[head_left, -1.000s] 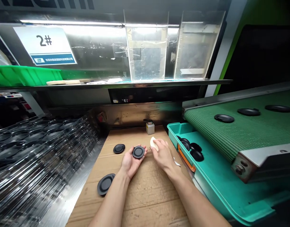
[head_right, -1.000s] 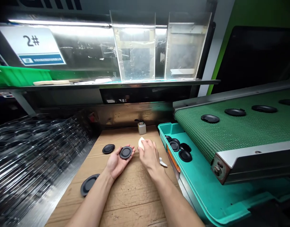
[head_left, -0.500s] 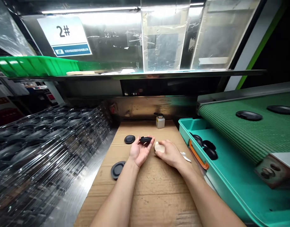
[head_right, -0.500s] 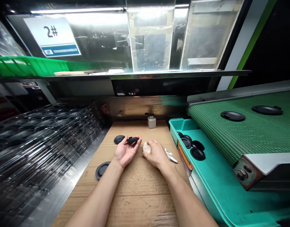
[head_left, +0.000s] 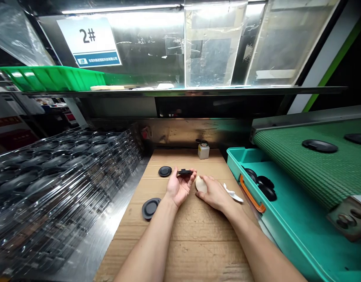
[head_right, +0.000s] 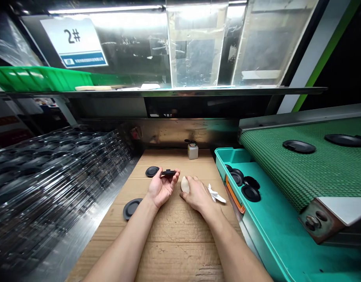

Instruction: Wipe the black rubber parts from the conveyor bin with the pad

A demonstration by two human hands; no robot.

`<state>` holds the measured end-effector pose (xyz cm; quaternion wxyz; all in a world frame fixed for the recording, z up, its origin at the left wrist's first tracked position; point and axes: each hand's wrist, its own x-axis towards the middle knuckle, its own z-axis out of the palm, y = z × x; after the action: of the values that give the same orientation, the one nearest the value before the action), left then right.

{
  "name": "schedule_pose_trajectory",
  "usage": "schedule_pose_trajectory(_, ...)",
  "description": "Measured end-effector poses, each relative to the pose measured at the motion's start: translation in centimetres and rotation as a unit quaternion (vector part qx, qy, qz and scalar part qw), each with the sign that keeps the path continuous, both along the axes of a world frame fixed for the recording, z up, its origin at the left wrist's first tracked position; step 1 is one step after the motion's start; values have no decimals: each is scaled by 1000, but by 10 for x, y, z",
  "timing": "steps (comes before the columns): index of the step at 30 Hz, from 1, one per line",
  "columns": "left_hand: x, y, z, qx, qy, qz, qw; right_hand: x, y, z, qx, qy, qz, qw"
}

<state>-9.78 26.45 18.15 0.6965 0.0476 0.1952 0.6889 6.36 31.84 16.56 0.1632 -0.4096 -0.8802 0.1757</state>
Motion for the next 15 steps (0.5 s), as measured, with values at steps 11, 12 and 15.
schedule_pose_trajectory(11, -4, -3, -1, 0, -20, -53, 998, -1, -5, 5, -7, 17, 38, 999)
schedule_pose_trajectory(12, -5, -4, -2, -1, -23, -56, 998, -1, -4, 5, -5, 17, 38, 999)
schedule_pose_trajectory(15, -5, -5, -1, -3, -23, -60, 998, -2, -5, 3, 1, 21, 40, 999)
